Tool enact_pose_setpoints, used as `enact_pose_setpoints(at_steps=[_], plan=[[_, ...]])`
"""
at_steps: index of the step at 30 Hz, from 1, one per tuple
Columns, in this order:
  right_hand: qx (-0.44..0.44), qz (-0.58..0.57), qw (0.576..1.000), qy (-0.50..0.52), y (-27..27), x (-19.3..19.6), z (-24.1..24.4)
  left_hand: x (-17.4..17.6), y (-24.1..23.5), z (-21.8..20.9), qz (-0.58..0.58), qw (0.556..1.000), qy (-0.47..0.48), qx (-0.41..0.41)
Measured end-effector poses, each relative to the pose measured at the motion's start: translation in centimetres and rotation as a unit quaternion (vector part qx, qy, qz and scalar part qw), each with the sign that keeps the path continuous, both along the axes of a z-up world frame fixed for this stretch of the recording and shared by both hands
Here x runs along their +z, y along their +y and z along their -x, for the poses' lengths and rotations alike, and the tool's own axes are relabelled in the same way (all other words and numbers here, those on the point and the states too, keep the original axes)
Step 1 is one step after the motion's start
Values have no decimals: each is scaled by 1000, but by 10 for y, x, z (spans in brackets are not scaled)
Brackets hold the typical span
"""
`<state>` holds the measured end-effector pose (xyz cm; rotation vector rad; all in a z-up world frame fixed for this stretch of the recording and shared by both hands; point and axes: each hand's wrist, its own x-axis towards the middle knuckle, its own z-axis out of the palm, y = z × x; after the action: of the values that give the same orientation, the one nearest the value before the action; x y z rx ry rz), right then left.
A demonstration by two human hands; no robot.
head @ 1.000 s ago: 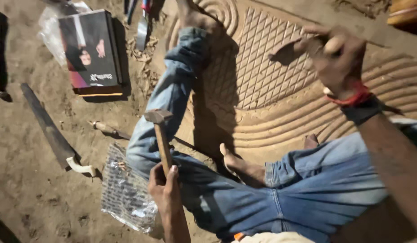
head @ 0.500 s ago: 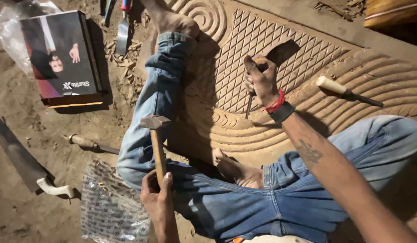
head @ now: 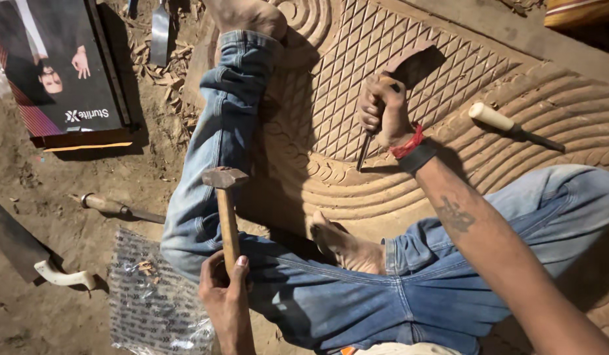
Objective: The person sits on the ground and uses a chisel and hammer to carve a decorative diamond pattern into a large wooden panel. The person repeatedly strikes the chisel to remove wood and refine the design.
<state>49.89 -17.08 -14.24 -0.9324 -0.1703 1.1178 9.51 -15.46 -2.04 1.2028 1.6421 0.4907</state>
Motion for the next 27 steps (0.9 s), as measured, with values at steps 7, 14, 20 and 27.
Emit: enact_pose_setpoints(at_steps=[7, 14, 20, 27], plan=[[79, -39, 986, -138, 11, -14, 8, -1, 4, 4, -23, 999, 20, -33], [125, -121, 928, -330, 25, -10, 29, 32, 22, -29, -66, 978, 99, -172], [174, -21, 974, -141, 5, 12, 22, 99, 88, -103, -129, 950, 3, -284], [107, -32, 980, -166, 3, -15, 24, 81, 113, -197, -232, 766, 217, -560]])
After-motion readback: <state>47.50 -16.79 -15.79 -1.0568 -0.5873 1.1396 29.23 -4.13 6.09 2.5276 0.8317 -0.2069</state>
